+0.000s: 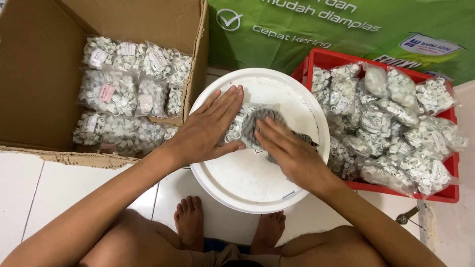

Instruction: The person wipes small plastic packets containing white objects with a cloth before placing them back into a container.

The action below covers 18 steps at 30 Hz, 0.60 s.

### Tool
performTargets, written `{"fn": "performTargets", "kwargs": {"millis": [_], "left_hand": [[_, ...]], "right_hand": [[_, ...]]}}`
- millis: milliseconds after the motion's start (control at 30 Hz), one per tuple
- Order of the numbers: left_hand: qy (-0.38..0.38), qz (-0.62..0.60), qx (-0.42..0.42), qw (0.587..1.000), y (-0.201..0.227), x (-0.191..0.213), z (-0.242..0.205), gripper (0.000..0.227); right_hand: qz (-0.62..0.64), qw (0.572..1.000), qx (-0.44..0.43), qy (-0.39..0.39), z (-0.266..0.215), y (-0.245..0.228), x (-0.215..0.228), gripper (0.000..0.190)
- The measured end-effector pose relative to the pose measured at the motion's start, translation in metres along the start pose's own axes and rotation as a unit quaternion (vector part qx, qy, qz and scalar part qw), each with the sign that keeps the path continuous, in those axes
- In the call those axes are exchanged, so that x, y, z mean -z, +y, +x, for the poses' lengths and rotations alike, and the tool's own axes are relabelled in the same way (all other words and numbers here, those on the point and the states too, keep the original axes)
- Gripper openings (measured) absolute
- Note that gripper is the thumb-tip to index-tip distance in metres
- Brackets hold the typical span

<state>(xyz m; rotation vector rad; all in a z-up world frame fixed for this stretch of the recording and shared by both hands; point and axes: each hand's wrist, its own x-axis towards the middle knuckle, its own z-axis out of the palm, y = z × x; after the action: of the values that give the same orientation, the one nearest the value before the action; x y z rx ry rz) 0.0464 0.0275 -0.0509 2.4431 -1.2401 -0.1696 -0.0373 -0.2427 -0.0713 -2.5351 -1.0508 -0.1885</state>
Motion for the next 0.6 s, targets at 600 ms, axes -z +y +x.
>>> {"fn": "performTargets", "kwargs": {"millis": [600], "left_hand": [[0.024,-0.106,0.008,0.994,0.004,0.007,0.000,0.119]], "right_hand": [[0.115,0.982,-0.108,0.107,0.052,0.009,0.014,0.044]]}}
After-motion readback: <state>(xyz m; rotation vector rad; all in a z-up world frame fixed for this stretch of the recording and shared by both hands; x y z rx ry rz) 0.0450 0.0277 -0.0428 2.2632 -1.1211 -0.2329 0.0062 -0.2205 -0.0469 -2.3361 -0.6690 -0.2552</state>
